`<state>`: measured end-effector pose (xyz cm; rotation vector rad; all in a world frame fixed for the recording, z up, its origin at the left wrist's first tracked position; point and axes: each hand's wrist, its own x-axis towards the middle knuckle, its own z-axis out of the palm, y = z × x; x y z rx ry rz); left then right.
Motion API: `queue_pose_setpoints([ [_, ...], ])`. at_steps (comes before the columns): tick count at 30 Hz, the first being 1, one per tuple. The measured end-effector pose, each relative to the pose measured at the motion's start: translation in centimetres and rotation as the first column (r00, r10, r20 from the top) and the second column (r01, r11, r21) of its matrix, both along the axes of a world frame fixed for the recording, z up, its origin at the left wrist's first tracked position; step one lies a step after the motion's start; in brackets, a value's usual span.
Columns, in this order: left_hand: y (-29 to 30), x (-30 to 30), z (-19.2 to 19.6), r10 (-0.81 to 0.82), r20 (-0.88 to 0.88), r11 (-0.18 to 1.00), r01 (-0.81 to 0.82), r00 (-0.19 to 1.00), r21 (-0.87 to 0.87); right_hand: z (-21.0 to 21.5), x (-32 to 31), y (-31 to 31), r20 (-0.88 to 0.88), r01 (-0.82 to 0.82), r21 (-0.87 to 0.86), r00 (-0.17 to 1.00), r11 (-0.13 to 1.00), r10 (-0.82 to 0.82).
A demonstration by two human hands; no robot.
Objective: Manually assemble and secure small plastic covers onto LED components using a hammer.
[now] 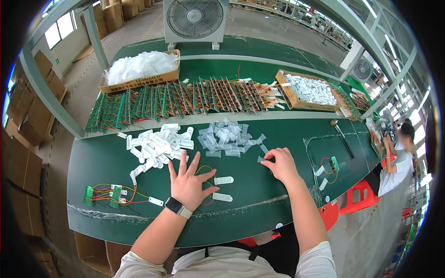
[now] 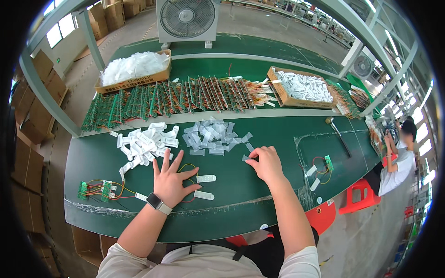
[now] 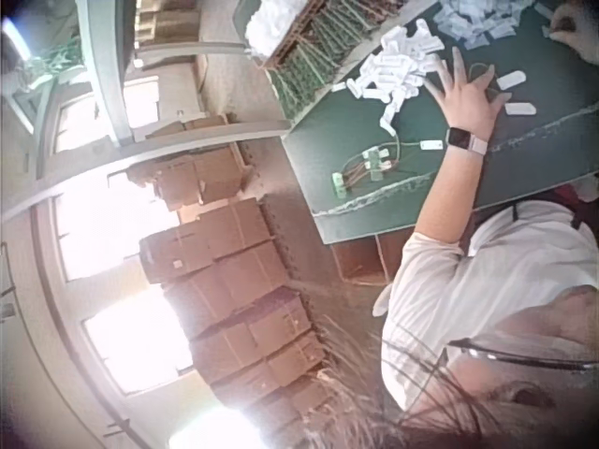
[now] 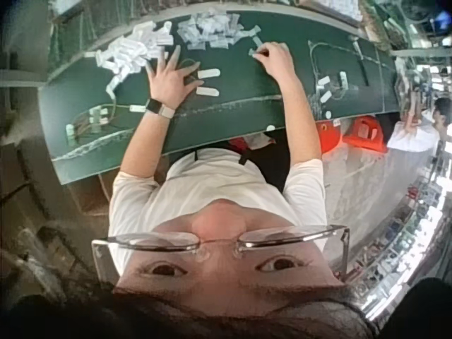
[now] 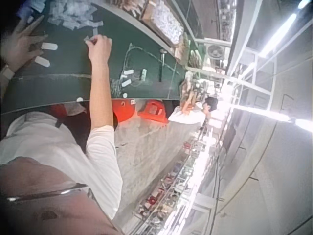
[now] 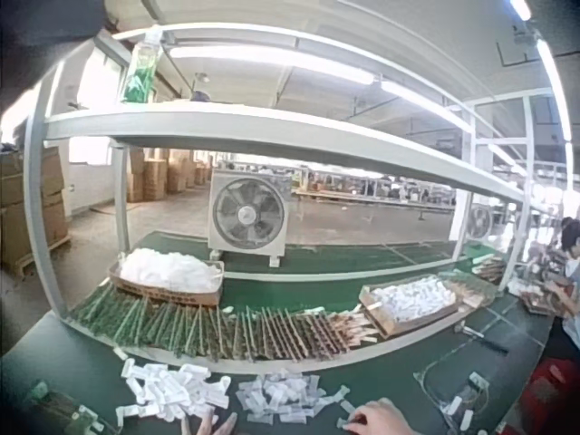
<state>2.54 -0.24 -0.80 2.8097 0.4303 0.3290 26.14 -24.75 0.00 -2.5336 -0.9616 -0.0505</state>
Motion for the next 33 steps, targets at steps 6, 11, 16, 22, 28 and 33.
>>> queue_pose_setpoints([
  [6, 0.0, 0.2, 0.4, -0.003, -0.018, 1.0, 0.003, 1.0, -0.002, 0.6, -0.1, 0.7, -0.137, -0.012, 0.009, 0.99, 1.0, 0.013],
  [11, -0.2, -0.3, 0.5, -0.001, -0.04, 1.0, 0.0, 0.999, -0.021, 2.9, -2.8, 1.1, -0.163, -0.114, 0.098, 0.978, 0.989, 0.128],
  [16, -0.3, -0.3, 0.4, 0.0, -0.047, 1.0, -0.002, 0.999, -0.027, 12.1, -11.3, 2.1, 0.082, -0.4, 0.434, 0.91, 0.807, 0.407],
  [22, -0.1, -0.3, 1.0, 0.01, -0.019, 1.0, -0.01, 1.0, -0.008, 16.6, -17.6, 0.6, 0.258, -0.7, 0.406, 0.705, 0.588, 0.661],
  [28, 0.1, 0.7, 0.5, 0.005, -0.043, 1.0, -0.004, 0.999, 0.005, 14.1, -20.2, 4.0, 0.551, -0.728, 0.657, 0.64, 0.195, 0.535],
  [33, 0.1, -0.3, 0.6, 0.035, -0.049, 0.999, -0.034, 0.998, 0.014, 15.1, -17.3, 0.1, 0.19, -0.823, 0.488, 0.426, 0.291, 0.885],
])
